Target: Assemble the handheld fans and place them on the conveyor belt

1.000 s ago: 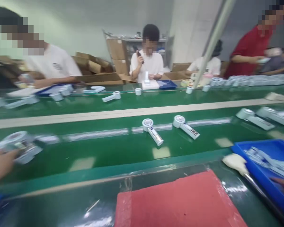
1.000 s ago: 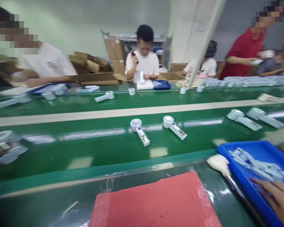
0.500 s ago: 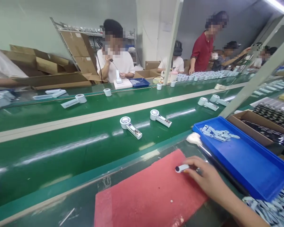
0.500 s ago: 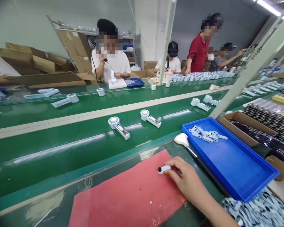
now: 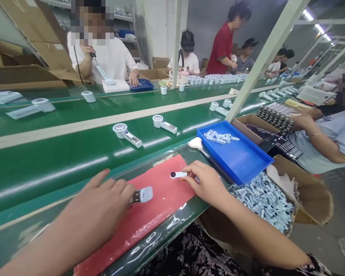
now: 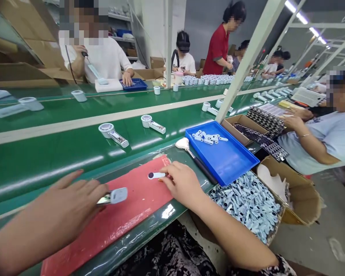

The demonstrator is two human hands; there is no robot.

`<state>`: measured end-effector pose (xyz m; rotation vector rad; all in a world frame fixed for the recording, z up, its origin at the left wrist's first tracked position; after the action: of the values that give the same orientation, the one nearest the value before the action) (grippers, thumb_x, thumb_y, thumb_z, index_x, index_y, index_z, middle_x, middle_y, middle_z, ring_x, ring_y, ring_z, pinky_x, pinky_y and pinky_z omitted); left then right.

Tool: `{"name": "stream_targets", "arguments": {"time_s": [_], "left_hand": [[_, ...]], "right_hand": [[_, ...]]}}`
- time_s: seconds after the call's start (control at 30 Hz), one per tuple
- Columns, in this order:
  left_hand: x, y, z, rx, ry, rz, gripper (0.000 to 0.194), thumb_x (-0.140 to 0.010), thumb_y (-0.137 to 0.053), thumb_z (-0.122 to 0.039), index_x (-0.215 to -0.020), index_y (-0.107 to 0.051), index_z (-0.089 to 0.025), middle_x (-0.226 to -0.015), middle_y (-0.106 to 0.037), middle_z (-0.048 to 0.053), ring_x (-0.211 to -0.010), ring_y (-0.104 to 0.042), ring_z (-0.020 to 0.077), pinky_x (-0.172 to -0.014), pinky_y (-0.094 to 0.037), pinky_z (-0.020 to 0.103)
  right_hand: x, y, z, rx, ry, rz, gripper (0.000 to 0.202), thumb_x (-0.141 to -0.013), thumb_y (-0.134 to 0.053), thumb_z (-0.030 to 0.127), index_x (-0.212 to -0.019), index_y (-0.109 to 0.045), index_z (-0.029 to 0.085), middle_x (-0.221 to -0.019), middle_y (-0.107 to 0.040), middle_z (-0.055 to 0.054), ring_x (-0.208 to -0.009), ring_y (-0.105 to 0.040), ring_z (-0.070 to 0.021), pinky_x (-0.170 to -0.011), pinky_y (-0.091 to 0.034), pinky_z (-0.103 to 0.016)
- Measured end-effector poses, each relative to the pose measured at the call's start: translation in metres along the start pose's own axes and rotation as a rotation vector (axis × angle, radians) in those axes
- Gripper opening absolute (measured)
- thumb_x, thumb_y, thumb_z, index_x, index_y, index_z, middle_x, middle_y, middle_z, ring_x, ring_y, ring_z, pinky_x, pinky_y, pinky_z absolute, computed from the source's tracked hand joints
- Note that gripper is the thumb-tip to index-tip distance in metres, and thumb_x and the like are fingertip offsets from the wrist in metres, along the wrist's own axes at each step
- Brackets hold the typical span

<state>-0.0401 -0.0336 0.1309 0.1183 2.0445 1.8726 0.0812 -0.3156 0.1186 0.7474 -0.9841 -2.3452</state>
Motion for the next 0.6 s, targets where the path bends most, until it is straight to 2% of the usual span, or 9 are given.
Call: {"name": "stream_targets", "arguments": {"time_s": [0.03,0.1,0.2,0.3,0.4,0.5,0.6], "left_hand": [[-0.010,-0.007,-0.009,-0.034,-0.036,0.038,0.025,-0.091,-0.041,-0.031,-0.077,-0.061,-0.026,-0.070,-0.059,0.004,-0.066,-0.055,0.0265,-0.101,-0.039,0.065],[-0.021,-0.022,-0.012,-0.072,-0.058,0.100,0.025,-0.094,-0.045,-0.038,-0.083,-0.064,-0.025,-0.077,-0.063,0.005,-0.072,-0.059,0.0277,-0.093,-0.046,0.058],[-0.016,-0.038,0.008,-0.014,0.005,0.116,0.031,-0.094,-0.052,-0.052,-0.103,-0.068,-0.026,-0.096,-0.069,0.007,-0.086,-0.063,0.0284,-0.082,-0.052,0.048],[-0.001,-0.039,0.020,0.068,0.027,0.017,0.046,-0.093,-0.055,-0.060,-0.124,-0.064,-0.026,-0.123,-0.067,0.009,-0.110,-0.063,0.0308,-0.093,-0.052,0.048],[0.003,-0.026,0.004,0.212,0.048,-0.115,0.047,-0.095,-0.057,-0.054,-0.133,-0.060,-0.026,-0.133,-0.063,0.009,-0.123,-0.057,0.0298,-0.104,-0.049,0.048],[-0.009,-0.012,-0.023,0.527,0.181,-0.144,0.041,-0.095,-0.060,-0.048,-0.132,-0.062,-0.028,-0.117,-0.070,0.007,-0.104,-0.065,0.0228,-0.088,-0.056,0.037],[-0.021,-0.009,-0.041,1.031,0.377,-0.042,0.038,-0.094,-0.061,-0.049,-0.122,-0.069,-0.024,-0.095,-0.074,0.006,-0.080,-0.067,0.0173,-0.070,-0.058,0.028]], "right_hand": [[0.002,0.002,0.002,0.000,0.012,0.003,0.011,-0.095,-0.066,0.023,-0.104,-0.071,0.021,-0.088,-0.066,-0.002,-0.080,-0.060,-0.0162,-0.075,-0.044,-0.029],[0.007,0.004,0.004,-0.009,0.029,0.010,0.010,-0.094,-0.066,0.022,-0.103,-0.071,0.022,-0.088,-0.066,-0.001,-0.080,-0.059,-0.0157,-0.075,-0.044,-0.029],[0.010,0.003,0.003,-0.023,0.043,0.023,0.009,-0.094,-0.066,0.021,-0.102,-0.070,0.022,-0.089,-0.067,-0.001,-0.080,-0.059,-0.0155,-0.075,-0.043,-0.029],[0.008,-0.002,0.003,-0.042,0.042,0.040,0.009,-0.095,-0.065,0.021,-0.102,-0.070,0.022,-0.089,-0.068,0.000,-0.081,-0.060,-0.0152,-0.075,-0.043,-0.029],[0.003,-0.012,0.008,-0.085,0.047,0.057,0.009,-0.094,-0.065,0.021,-0.102,-0.070,0.023,-0.090,-0.069,0.000,-0.081,-0.061,-0.0148,-0.074,-0.044,-0.029],[-0.002,-0.022,0.017,-0.121,0.127,0.052,0.008,-0.095,-0.064,0.023,-0.101,-0.070,0.022,-0.088,-0.069,0.000,-0.081,-0.062,-0.0155,-0.073,-0.045,-0.029],[-0.005,-0.028,0.027,-0.087,0.258,-0.030,0.011,-0.099,-0.059,0.026,-0.101,-0.069,0.021,-0.089,-0.070,-0.001,-0.081,-0.062,-0.0166,-0.074,-0.046,-0.031]]}}
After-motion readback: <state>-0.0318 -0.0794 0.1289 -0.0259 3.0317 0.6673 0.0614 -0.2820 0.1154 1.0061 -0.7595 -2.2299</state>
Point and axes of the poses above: each hand's wrist, its own x-axis away from the middle knuckle, its own y-axis out of the back of the hand, z = x × y, the point moved 1 cm from there along -x, towards the middle knuckle
